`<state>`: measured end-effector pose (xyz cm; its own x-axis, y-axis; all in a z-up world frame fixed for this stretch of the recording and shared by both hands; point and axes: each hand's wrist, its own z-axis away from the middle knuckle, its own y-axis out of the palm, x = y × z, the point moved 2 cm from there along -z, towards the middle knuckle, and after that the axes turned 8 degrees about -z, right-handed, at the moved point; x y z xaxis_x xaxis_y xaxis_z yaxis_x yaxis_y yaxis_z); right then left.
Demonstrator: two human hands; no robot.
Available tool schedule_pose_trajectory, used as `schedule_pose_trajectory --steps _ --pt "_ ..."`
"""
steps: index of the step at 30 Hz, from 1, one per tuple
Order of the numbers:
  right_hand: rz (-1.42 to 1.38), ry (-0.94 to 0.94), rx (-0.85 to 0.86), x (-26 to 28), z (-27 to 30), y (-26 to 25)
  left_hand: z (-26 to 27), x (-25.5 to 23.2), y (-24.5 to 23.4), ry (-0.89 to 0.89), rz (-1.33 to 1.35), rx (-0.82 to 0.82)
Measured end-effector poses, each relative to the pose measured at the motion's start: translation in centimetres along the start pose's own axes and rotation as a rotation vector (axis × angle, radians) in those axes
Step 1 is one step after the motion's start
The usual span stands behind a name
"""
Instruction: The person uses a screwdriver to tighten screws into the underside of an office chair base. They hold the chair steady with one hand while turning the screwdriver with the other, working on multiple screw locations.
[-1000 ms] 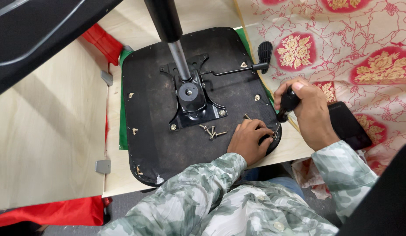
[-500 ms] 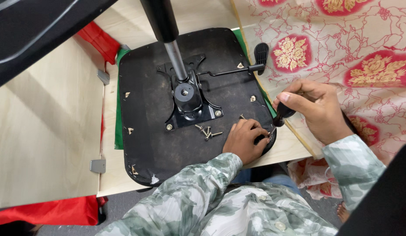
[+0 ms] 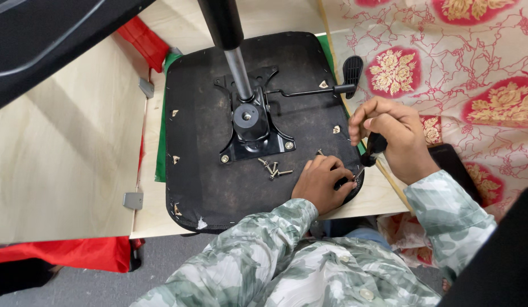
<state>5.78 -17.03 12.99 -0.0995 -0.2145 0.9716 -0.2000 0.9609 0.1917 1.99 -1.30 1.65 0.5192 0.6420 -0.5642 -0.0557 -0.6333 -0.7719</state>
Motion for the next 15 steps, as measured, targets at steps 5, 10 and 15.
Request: schedule_pose_trajectory --steps 5,10,15 --pt "0.099 0.052 0.068 0.0 -0.8 0.3 0.1 -0.2 -0.3 -0.001 0.005 -0.018" --pt "0.075 0.031 0.049 -1.0 -0.3 -0.6 -0.2 -0.8 -0.2 -0.025 -0.028 -0.003" --pt "0.128 -0.084 0.041 -1.1 0.1 -1.4 0.1 -0.8 0.0 -0.017 -0.062 -0.029"
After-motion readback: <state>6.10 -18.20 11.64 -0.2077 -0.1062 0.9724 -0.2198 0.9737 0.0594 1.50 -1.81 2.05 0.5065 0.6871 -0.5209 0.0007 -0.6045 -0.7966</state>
